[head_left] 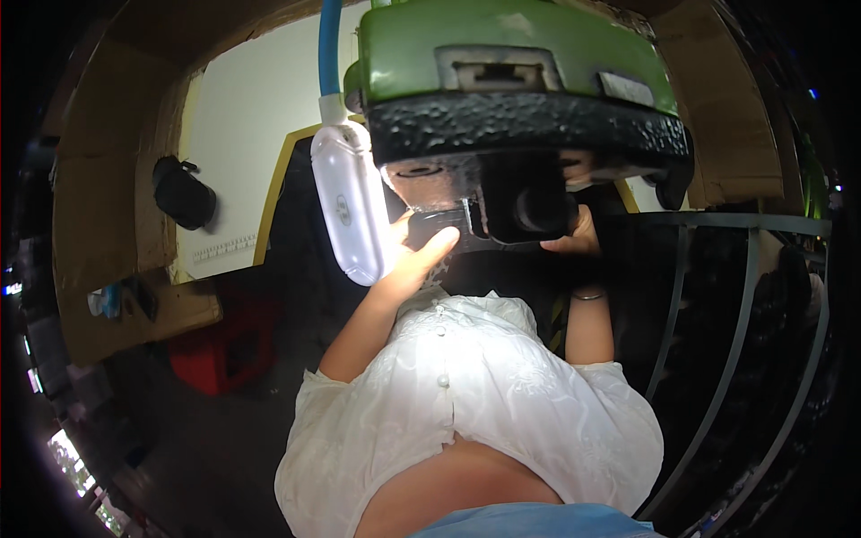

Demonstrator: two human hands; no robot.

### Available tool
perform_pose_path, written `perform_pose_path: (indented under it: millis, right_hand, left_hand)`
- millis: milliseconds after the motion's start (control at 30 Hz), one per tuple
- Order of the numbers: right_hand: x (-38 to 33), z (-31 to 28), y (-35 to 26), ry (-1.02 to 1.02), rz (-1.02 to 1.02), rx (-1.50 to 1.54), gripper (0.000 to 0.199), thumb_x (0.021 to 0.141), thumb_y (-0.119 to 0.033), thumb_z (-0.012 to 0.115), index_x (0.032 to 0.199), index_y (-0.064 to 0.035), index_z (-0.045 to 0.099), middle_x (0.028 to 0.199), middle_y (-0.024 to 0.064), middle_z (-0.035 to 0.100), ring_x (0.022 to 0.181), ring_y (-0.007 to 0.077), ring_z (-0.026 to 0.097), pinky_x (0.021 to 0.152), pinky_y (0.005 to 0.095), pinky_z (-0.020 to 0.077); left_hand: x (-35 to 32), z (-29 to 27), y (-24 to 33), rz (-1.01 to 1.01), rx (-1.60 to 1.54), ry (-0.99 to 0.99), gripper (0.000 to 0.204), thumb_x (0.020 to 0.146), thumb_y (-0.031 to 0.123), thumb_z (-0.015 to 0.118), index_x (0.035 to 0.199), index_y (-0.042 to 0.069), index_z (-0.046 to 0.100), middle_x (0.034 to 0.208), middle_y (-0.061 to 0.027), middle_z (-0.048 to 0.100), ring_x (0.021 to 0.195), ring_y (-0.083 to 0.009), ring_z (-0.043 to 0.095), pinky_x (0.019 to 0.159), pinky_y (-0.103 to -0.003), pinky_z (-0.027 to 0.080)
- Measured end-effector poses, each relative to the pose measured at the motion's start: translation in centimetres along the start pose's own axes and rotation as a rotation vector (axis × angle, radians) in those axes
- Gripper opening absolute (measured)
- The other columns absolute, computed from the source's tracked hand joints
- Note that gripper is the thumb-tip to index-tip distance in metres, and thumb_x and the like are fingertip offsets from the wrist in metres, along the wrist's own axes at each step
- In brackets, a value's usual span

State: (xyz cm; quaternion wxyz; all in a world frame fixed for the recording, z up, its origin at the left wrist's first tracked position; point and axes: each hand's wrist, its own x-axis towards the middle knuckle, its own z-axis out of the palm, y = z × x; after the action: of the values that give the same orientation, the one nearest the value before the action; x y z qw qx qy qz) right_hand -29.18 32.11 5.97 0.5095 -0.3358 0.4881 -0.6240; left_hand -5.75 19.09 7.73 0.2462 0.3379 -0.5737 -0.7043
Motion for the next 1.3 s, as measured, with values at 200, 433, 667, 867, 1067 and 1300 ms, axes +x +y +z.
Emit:
perform_pose_path:
  millis: [200, 433, 667, 867, 1067, 1300]
  right_hand:
    - [2.2, 4.2, -1.4, -0.073, -0.046, -0.208, 0.031, 0.061, -0.001, 0.075, 0.09, 0.0018, 0.063, 0.081, 0.004, 0.064, 0.073, 0.0105, 0.059, 0.069, 0.0225, 0.0472]
    - [4.9, 8.2, -0.1, -0.116, -0.221, -0.288, 0.055, 0.06, -0.006, 0.081, 0.109, 0.0006, 0.056, 0.098, 0.0055, 0.062, 0.089, 0.0104, 0.057, 0.082, 0.0251, 0.0456]
    - [5.6, 9.5, -1.1, -0.153, -0.011, -0.401, 0.059, 0.062, -0.01, 0.081, 0.113, -0.0002, 0.053, 0.1, 0.0047, 0.062, 0.092, 0.0106, 0.056, 0.086, 0.0266, 0.0438]
    - [3.8, 7.6, -0.1, -0.179, 0.06, -0.284, 0.058, 0.068, -0.019, 0.078, 0.116, 0.0009, 0.052, 0.103, 0.0059, 0.061, 0.094, 0.0139, 0.056, 0.086, 0.0292, 0.0436]
    - [1.2, -1.0, 0.2, -0.25, 0.24, -0.419, 0.026, 0.063, -0.015, 0.078, 0.076, 0.0033, 0.065, 0.066, 0.0005, 0.06, 0.064, 0.0056, 0.053, 0.059, 0.0212, 0.043]
    - [1.7, 0.6, -3.4, 0.218, -0.186, 0.012, 0.018, 0.066, -0.002, 0.069, 0.082, 0.0021, 0.064, 0.077, 0.0042, 0.064, 0.07, 0.0104, 0.058, 0.068, 0.0225, 0.0457]
  left_hand:
    - [0.2, -4.9, -4.1, 0.318, -0.015, 0.13, 0.038, 0.074, 0.01, 0.067, 0.108, -0.001, 0.054, 0.103, -0.0069, 0.057, 0.094, -0.0164, 0.054, 0.085, -0.031, 0.042]
    - [-1.1, -8.2, -6.3, 0.054, 0.096, -0.039, 0.045, 0.072, 0.007, 0.071, 0.112, -0.001, 0.052, 0.106, -0.0091, 0.058, 0.095, -0.017, 0.056, 0.084, -0.03, 0.045]
    - [0.0, -0.6, -3.3, 0.14, 0.113, -0.052, 0.038, 0.073, 0.009, 0.072, 0.107, 0.0, 0.057, 0.096, -0.0083, 0.062, 0.087, -0.0154, 0.059, 0.076, -0.028, 0.048]
    - [1.1, 1.8, -0.9, 0.244, -0.175, 0.043, 0.024, 0.076, 0.004, 0.07, 0.097, -0.003, 0.059, 0.091, -0.0077, 0.063, 0.081, -0.0134, 0.059, 0.075, -0.026, 0.048]
    - [0.3, 3.1, -0.5, 0.239, -0.506, 0.092, 0.027, 0.078, -0.004, 0.064, 0.103, -0.004, 0.056, 0.096, -0.0075, 0.061, 0.084, -0.013, 0.058, 0.078, -0.025, 0.047]
    - [0.2, 1.7, 0.2, 0.285, -0.209, 0.089, 0.029, 0.079, 0.001, 0.066, 0.106, -0.003, 0.056, 0.092, -0.0065, 0.062, 0.082, -0.0116, 0.058, 0.074, -0.024, 0.048]
